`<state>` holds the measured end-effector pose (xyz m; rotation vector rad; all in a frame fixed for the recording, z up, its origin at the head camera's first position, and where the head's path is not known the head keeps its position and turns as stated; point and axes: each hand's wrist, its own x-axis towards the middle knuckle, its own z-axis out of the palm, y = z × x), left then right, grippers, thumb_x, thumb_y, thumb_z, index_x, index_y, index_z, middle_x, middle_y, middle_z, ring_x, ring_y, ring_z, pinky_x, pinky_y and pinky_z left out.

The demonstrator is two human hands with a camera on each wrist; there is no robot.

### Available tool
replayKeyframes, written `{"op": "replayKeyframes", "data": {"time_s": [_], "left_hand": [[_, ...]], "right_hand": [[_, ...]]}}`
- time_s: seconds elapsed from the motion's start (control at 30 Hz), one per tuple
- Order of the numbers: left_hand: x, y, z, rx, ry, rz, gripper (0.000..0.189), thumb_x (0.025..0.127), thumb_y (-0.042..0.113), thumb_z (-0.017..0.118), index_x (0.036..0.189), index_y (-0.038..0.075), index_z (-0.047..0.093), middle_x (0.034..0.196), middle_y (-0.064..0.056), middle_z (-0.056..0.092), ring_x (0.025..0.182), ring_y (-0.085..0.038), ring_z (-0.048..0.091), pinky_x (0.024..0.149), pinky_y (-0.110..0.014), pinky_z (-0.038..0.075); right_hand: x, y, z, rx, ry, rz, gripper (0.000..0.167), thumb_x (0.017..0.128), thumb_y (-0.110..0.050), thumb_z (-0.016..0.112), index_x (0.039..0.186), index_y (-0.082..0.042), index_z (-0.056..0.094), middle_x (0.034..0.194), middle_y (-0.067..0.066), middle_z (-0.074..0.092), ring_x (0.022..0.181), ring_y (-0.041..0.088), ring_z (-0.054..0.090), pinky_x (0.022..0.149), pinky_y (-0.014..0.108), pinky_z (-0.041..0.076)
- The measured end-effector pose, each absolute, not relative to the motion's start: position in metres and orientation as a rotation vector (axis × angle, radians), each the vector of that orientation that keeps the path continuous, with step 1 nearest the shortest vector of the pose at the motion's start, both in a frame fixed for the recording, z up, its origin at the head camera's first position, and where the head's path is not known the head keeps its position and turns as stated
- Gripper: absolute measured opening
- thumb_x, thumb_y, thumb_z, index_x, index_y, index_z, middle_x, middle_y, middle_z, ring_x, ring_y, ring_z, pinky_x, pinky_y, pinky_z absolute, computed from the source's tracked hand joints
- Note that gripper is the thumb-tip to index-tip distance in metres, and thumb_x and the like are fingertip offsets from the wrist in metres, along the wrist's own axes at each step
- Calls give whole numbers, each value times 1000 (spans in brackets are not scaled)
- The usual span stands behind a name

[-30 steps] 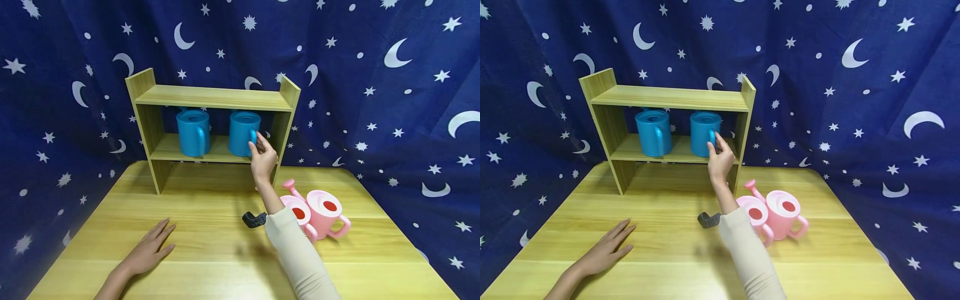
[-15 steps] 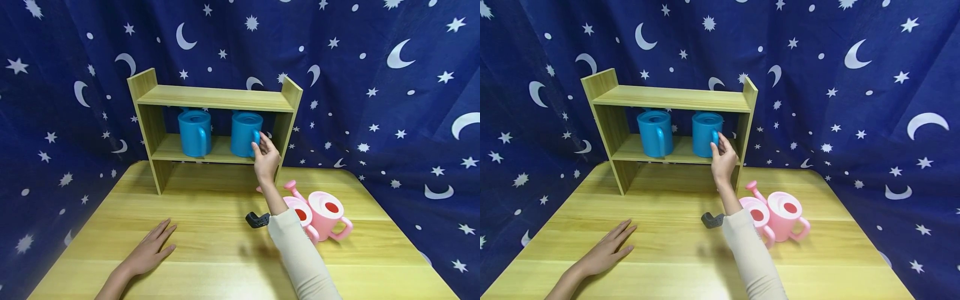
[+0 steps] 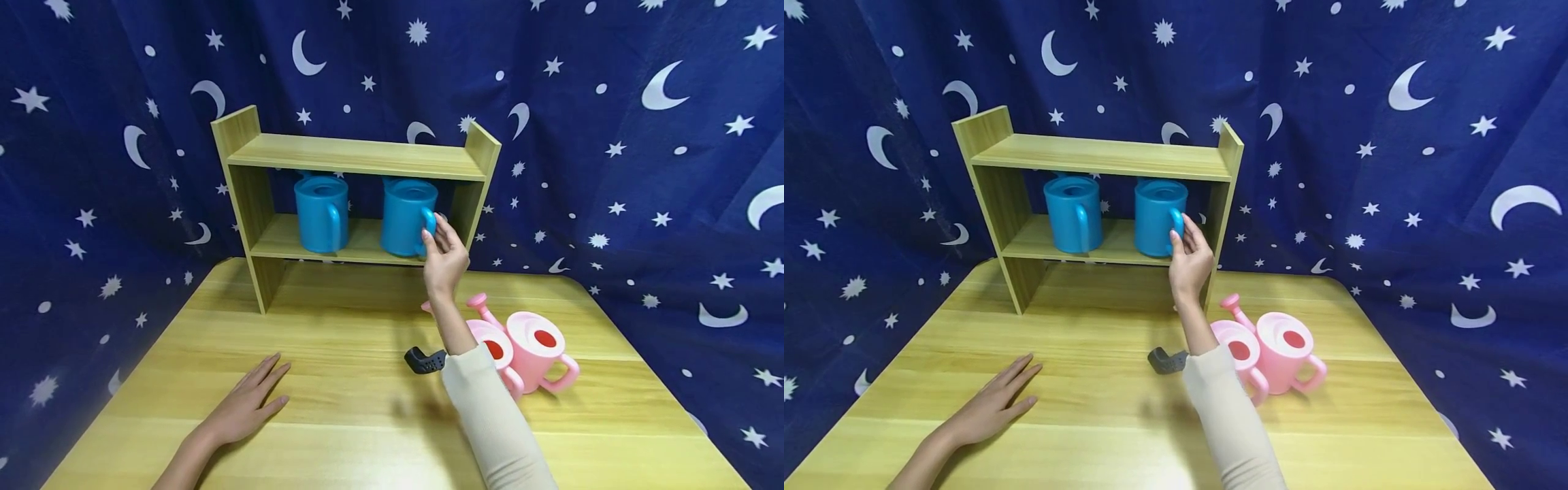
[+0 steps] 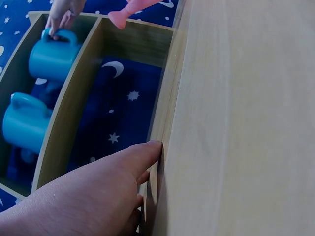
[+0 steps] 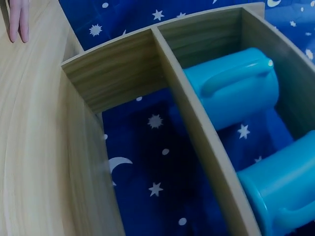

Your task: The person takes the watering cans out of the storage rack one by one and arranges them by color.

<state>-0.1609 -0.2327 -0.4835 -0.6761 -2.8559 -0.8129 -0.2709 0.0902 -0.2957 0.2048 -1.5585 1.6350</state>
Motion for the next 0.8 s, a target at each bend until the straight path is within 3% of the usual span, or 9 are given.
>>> {"op": "replayKeyframes", "data": {"time_s": [0.4,0.53,0.8], "left_hand": [[-162,-234,-483,-688,-2854,-795,58,94,39,50,142,9,37,148,-18,23,133,-41,21,98,-64,22],[-163,-236,-484,-684,-2855,-790,58,94,39,51,142,10,37,148,-18,24,133,-41,21,98,-64,23],[-164,-236,-486,-668,-2878,-800,59,94,40,50,143,10,36,149,-17,22,134,-41,19,98,-64,21]], "right_hand": [[-218,112,-311,302,-1499,1715,35,79,8,67,114,8,61,104,19,66,93,26,64,80,26,51],[-201,124,-326,376,-1492,1738,36,79,7,67,116,5,62,104,15,66,94,22,64,81,29,51],[-156,114,-347,473,-1532,1777,37,79,14,63,116,8,60,107,18,65,97,25,63,81,33,50]]}}
